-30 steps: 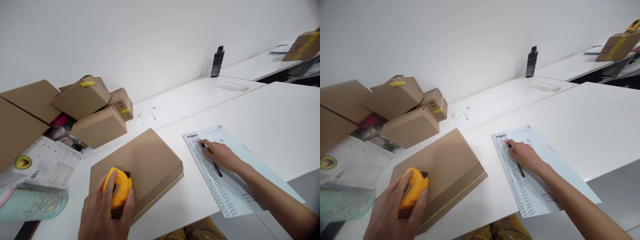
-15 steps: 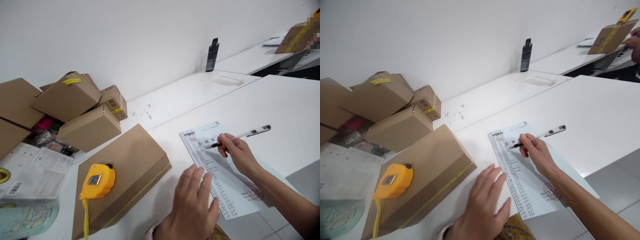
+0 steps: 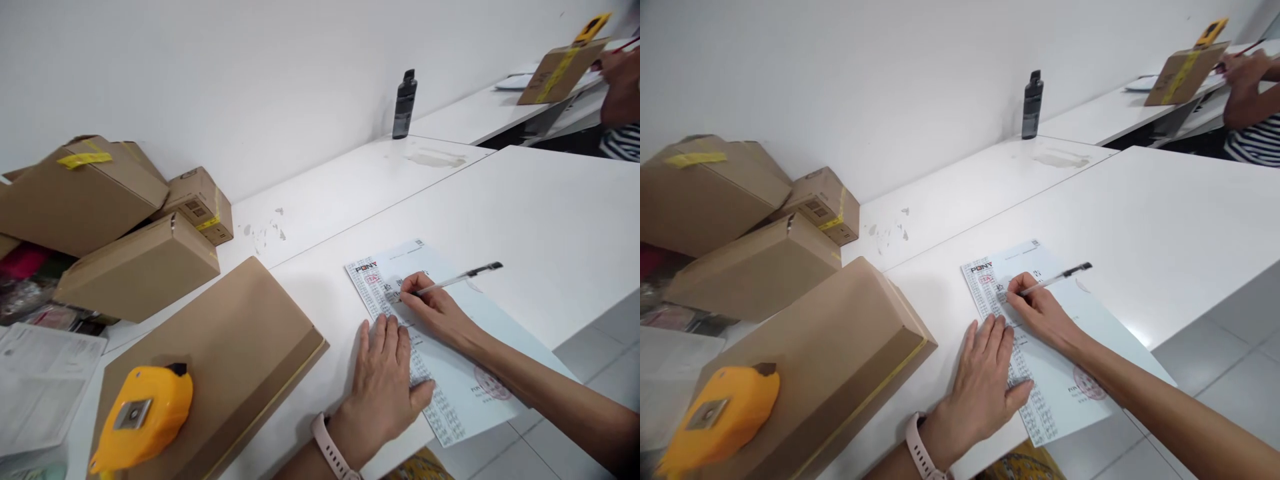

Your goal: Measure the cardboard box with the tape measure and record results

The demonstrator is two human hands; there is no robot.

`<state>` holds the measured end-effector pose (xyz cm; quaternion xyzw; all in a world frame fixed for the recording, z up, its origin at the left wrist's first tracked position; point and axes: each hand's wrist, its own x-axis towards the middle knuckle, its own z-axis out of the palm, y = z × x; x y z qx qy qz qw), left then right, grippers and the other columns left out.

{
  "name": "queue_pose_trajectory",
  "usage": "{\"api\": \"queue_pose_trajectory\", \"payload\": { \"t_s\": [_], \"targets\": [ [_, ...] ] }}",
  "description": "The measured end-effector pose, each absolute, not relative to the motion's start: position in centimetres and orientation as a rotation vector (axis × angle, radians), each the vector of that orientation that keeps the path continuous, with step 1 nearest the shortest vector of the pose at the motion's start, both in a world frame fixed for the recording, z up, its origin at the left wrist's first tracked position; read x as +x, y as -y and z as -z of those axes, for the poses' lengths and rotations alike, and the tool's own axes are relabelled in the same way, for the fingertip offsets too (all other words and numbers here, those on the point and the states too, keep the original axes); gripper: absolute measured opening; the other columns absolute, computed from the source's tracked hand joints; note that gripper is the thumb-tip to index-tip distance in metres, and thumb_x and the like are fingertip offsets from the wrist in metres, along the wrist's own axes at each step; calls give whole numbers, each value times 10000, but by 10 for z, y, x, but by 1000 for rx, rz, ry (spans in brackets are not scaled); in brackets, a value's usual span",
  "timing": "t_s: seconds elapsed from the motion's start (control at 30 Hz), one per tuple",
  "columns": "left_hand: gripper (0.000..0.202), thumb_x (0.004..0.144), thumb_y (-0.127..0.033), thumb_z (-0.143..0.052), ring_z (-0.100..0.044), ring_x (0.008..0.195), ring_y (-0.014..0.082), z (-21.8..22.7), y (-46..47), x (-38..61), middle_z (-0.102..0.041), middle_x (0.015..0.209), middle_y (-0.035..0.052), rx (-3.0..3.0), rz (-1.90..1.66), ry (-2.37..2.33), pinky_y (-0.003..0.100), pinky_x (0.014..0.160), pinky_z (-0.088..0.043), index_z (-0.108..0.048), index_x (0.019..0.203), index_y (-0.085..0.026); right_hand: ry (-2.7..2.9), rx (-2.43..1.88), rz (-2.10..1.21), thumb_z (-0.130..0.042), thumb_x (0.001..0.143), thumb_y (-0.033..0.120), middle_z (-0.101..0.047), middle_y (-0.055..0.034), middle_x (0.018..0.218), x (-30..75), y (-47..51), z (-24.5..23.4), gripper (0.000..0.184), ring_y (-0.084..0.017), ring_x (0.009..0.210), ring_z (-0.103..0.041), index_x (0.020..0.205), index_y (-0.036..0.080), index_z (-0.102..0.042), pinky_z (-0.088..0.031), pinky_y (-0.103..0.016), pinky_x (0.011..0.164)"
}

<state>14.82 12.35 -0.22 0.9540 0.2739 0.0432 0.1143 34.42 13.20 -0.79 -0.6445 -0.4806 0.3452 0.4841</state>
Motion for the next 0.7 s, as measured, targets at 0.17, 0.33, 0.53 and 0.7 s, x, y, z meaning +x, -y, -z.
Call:
{"api": "queue_pose_trajectory", "payload": {
  "t_s": [0.17, 0.33, 0.53, 0.7],
  "targets": [
    [746, 1045, -593, -265, -269, 1535, 343, 4, -122, 149, -338, 1637, 206, 2809, -151, -804, 582, 1243, -279, -366, 1540, -44, 1127, -1518, -908, -638, 919, 522, -599, 4, 712, 343, -131, 14, 314, -164, 649, -547, 845, 229, -554, -452, -320, 617],
    [741, 1051, -583, -243, -270, 1533, 343, 4, -123, 148, -344, 1635, 199, 2805, -155, -787, 584, 1240, -293, -354, 1547, -45, 1219, -1626, -774, -631, 919, 474, -448, 44, 611, 345, -131, 16, 332, -125, 552, -370, 718, 234, -519, -314, -287, 502],
    [734, 1051, -585, -254, -271, 1535, 334, 5, -124, 147, -354, 1631, 195, 2805, -195, -789, 568, 1238, -311, -375, 1538, -49, 1263, -1659, -797, -613, 908, 426, -407, 55, 586, 344, -132, 14, 290, -121, 526, -351, 711, 241, -508, -303, -276, 479],
    [735, 1049, -587, -262, -286, 1529, 338, 5, -124, 148, -363, 1626, 196, 2806, -208, -783, 572, 1235, -316, -383, 1535, -48, 1265, -1663, -786, -616, 894, 448, -417, 52, 594, 343, -131, 14, 300, -121, 525, -347, 707, 242, -502, -308, -284, 491]
  ]
}}
